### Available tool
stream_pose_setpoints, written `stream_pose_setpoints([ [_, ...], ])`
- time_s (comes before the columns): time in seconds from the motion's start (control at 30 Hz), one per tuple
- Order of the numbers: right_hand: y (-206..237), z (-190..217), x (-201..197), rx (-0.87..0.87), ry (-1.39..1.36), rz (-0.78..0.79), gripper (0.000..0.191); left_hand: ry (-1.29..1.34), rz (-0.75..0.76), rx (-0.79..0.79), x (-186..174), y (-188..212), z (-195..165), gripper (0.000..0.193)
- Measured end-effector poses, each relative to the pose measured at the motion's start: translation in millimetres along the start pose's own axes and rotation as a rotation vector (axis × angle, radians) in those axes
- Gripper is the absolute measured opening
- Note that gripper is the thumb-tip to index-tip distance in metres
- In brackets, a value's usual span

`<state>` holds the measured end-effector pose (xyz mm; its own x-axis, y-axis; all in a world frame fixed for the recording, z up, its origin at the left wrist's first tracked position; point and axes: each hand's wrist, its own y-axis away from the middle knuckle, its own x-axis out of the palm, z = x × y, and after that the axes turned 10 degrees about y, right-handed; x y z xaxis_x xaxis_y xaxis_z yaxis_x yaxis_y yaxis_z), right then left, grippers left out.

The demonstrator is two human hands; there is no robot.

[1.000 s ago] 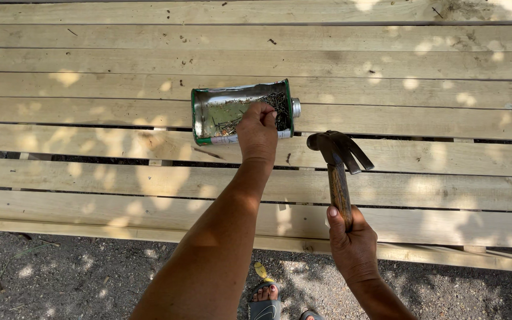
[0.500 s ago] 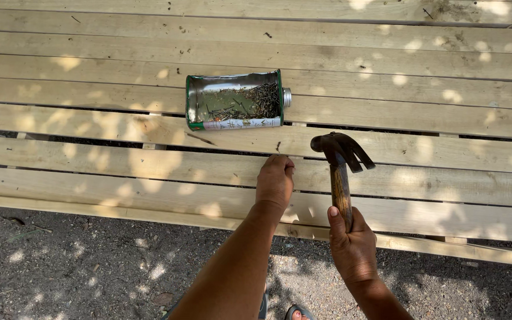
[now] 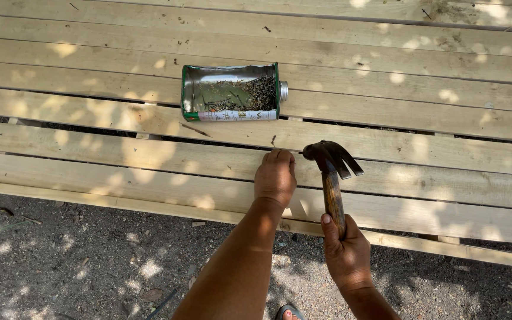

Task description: The person repeatedly picks nails from a metal tin and hammers them into the slats of a wooden pallet. The person uses a claw hammer to drive each nail into the wood, working along the length of the pallet.

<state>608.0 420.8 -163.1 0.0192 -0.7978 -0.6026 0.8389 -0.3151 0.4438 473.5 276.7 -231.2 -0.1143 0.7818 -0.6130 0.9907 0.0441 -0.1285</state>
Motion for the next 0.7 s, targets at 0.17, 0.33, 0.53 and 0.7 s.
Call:
stream_pose_setpoints([
  [0.17, 1.8, 1.7, -0.7, 0.019, 0.003, 0.025, 0.044, -0.142, 0.161, -0.059, 2.4, -10.2, 1.0, 0.007],
  [0.33, 4.2, 7.9, 0.0, 0.028, 0.04, 0.045, 0.043, -0.026, 0.086, -0.119, 1.1, -6.3, 2.3, 0.009],
  [0.53, -0.2, 12.7, 0.8, 0.034, 0.08, 0.037, 0.048, 0.057, 0.048, -0.134, -2.5, -0.6, 3.3, 0.004],
  [0.7, -1.1, 12.7, 1.0, 0.066, 0.106, 0.056, 0.047, -0.028, 0.139, -0.1, -0.8, -2.5, 3.7, 0.003],
])
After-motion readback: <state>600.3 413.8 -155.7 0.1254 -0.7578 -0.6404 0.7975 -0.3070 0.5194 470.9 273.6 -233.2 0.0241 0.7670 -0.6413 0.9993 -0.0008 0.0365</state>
